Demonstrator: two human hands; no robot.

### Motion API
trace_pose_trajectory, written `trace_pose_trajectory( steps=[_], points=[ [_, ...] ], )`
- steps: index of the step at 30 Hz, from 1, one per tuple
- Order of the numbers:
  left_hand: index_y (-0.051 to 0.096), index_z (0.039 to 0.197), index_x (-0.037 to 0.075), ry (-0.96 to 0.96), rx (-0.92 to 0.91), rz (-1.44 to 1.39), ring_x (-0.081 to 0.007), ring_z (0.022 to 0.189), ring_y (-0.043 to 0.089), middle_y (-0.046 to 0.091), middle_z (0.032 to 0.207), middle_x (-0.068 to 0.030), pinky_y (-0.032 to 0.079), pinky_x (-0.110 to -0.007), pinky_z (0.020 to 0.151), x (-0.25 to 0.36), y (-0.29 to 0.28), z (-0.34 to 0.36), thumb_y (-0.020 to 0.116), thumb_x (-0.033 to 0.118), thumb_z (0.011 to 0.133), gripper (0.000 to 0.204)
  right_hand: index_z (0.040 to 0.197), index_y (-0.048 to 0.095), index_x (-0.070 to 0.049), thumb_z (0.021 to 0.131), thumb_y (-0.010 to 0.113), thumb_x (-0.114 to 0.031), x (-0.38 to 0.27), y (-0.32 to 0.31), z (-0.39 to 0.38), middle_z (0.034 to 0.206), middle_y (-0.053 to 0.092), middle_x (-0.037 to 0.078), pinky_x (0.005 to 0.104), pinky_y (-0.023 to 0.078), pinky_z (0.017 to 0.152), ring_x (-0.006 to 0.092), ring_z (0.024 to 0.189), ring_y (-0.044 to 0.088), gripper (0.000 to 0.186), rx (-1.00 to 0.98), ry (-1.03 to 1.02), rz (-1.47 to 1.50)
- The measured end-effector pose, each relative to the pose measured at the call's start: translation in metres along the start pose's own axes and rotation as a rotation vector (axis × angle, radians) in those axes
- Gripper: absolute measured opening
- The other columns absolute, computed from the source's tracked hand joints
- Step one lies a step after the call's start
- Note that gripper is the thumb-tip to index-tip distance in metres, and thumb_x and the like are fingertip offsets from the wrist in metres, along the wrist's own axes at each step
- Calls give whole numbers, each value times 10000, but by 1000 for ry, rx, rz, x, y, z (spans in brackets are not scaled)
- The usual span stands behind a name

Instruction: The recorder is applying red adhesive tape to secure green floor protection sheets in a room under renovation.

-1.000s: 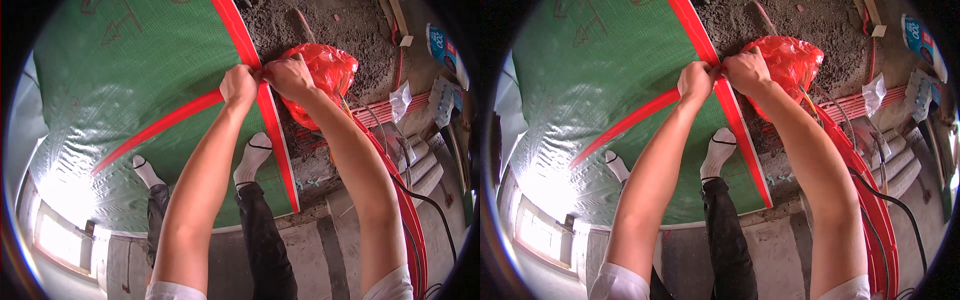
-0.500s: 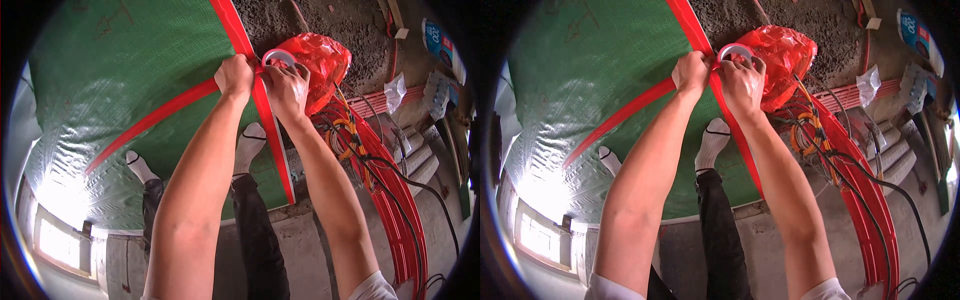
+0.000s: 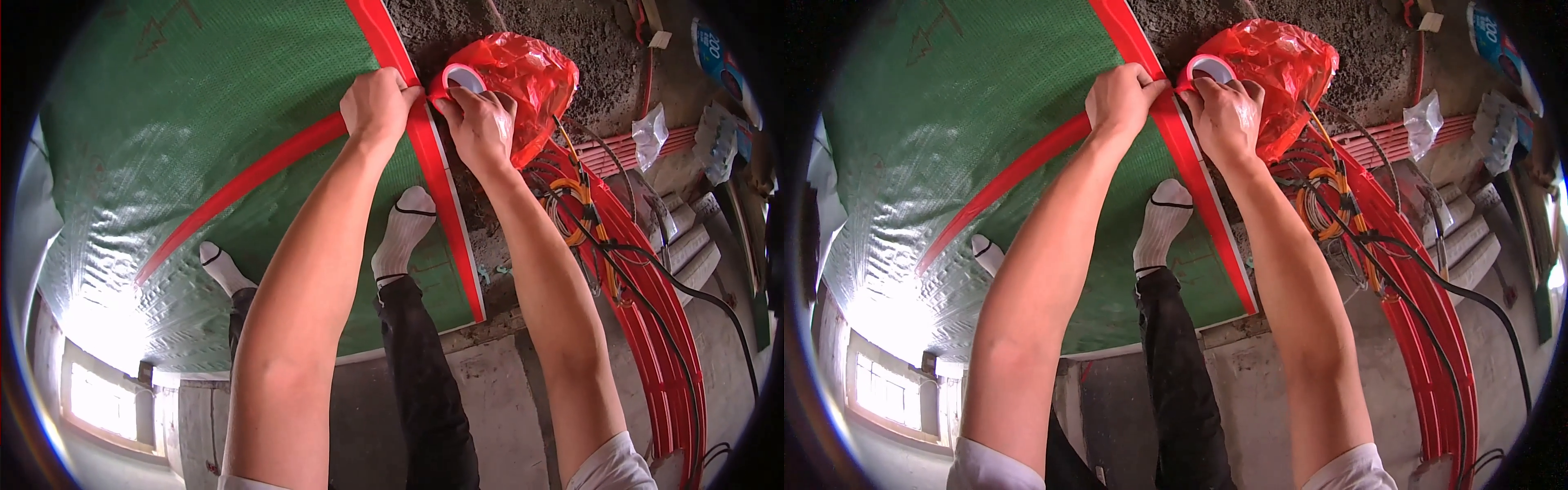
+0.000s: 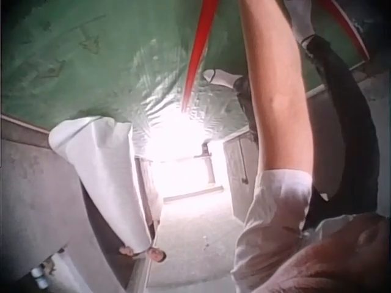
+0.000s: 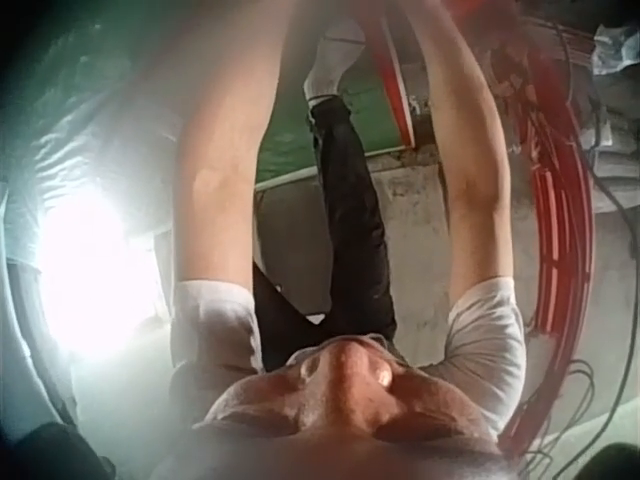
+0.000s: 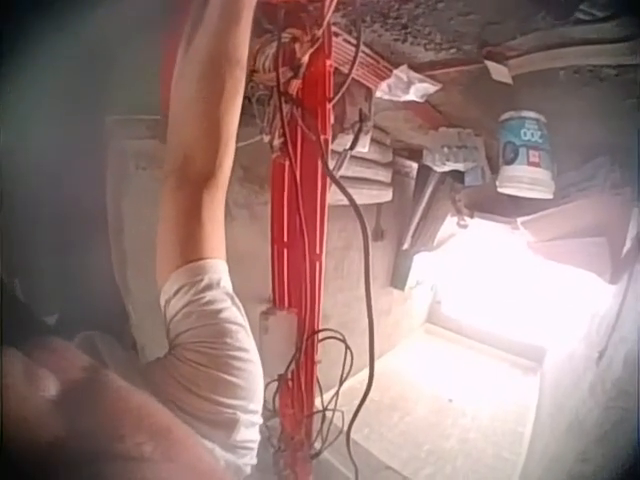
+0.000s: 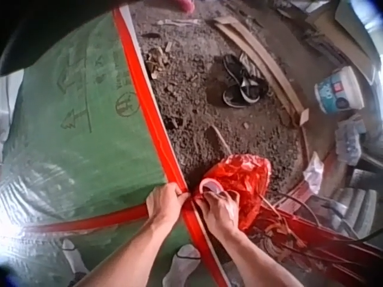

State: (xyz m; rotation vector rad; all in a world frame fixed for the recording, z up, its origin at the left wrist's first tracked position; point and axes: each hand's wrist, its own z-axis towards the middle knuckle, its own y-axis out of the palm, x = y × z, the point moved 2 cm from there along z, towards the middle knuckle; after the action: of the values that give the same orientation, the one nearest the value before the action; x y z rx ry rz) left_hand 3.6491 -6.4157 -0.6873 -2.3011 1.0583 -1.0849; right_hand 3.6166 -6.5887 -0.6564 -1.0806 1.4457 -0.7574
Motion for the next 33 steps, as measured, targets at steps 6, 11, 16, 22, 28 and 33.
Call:
trace_pose_trajectory(
  steps=[6, 11, 16, 22, 28, 33],
  points=[
    [761, 843, 110, 4, 92, 43, -336, 791, 751, 762, 798, -127, 574, -464, 705, -1, 4, -8, 824, 455, 862, 351, 902, 725, -109, 949, 702, -355, -14, 6, -13, 792, 718, 156, 498, 452, 898, 360, 841, 693, 251, -80, 228, -85],
    [726, 908, 83, 7, 34, 29, -348, 842, 758, 771, 868, -137, 593, -470, 736, 3, 11, -10, 839, 448, 842, 388, 978, 745, -104, 978, 673, -388, 3, 7, -24, 804, 728, 167, 500, 483, 851, 380, 806, 702, 293, 16, 327, -143],
    [649, 1053, 72, 108, 152, 253, -312, 874, 767, 762, 960, -123, 615, -438, 744, 6, 17, -21, 854, 480, 817, 513, 1011, 741, -49, 971, 699, -332, 16, -28, -70, 916, 741, 167, 502, 476, 850, 382, 894, 686, 290, 16, 299, -133],
    [617, 1007, 87, 327, 180, 136, -317, 998, 721, 728, 1054, -107, 567, -488, 820, -4, 19, -23, 775, 440, 910, 399, 1058, 736, -3, 981, 735, -256, -44, -41, -116, 900, 726, 159, 417, 510, 818, 320, 819, 675, 264, 77, 557, 249],
    [515, 1552, 139, 870, 37, 628, -267, 1599, 239, 444, 1649, -44, 103, -485, 1336, -29, 11, -32, 580, 470, 1023, 627, 1079, 731, 25, 1024, 715, -277, -72, -22, -157, 777, 675, 70, 296, 494, 675, 101, 717, 570, 307, 143, 886, 605],
    [599, 1474, 120, 931, -18, 794, -263, 1598, 248, 467, 1634, -29, 76, -499, 1337, 6, -2, 4, 484, 501, 1065, 571, 1093, 745, 8, 1033, 697, -353, -85, -31, -178, 785, 687, 17, 282, 458, 658, 81, 729, 575, 369, 3, 967, 631]
  ],
)
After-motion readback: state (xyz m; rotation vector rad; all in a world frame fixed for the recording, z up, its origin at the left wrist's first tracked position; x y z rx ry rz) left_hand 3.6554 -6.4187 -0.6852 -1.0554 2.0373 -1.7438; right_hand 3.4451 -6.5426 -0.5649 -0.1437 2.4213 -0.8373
